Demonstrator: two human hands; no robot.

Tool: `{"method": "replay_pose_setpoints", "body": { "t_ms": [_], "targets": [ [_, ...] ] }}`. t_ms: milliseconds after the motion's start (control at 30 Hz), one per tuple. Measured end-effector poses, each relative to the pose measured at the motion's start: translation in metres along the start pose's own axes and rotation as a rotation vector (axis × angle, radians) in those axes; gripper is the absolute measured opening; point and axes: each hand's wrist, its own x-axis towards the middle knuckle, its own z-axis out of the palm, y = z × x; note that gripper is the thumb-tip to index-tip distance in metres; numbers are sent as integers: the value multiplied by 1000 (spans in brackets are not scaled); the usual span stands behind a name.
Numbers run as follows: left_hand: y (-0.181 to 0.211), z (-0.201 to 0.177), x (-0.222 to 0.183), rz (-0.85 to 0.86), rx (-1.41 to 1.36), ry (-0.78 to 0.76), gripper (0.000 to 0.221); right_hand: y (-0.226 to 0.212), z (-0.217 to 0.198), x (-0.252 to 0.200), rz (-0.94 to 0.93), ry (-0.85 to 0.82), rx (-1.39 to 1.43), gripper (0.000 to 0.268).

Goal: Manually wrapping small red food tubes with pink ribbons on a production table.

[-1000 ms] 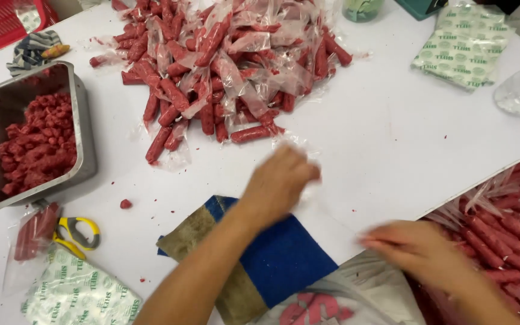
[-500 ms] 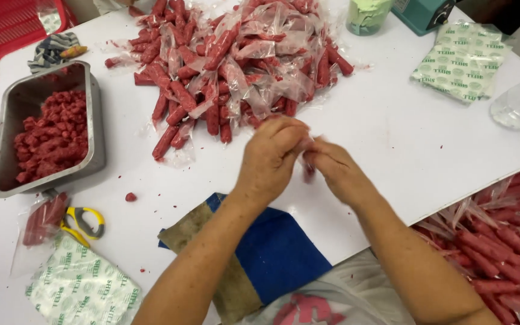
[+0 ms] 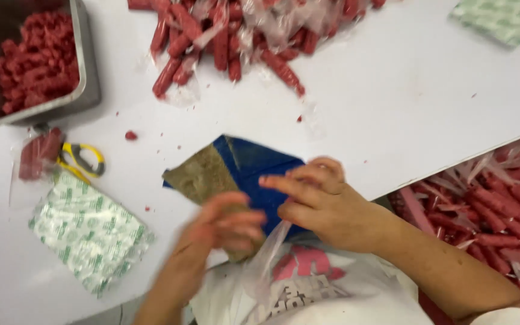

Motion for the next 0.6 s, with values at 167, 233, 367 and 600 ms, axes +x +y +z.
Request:
{"method": "replay_pose_setpoints", "body": {
  "t_ms": [167, 233, 367, 600],
  "targets": [
    [-148, 52, -52, -777, -712, 469, 34, -13, 76, -28, -184, -494, 222, 12],
    [-138, 51, -66, -771, -527, 428, 24, -2, 48, -27, -203, -557, 382, 15],
    [-49, 17, -42, 84, 644, -166, 26, 2, -4, -3, -191, -651, 984, 24],
    [-9, -7, -4, 703, 1415, -104, 14, -23, -6, -13, 215, -385, 1503, 19]
  ]
}}
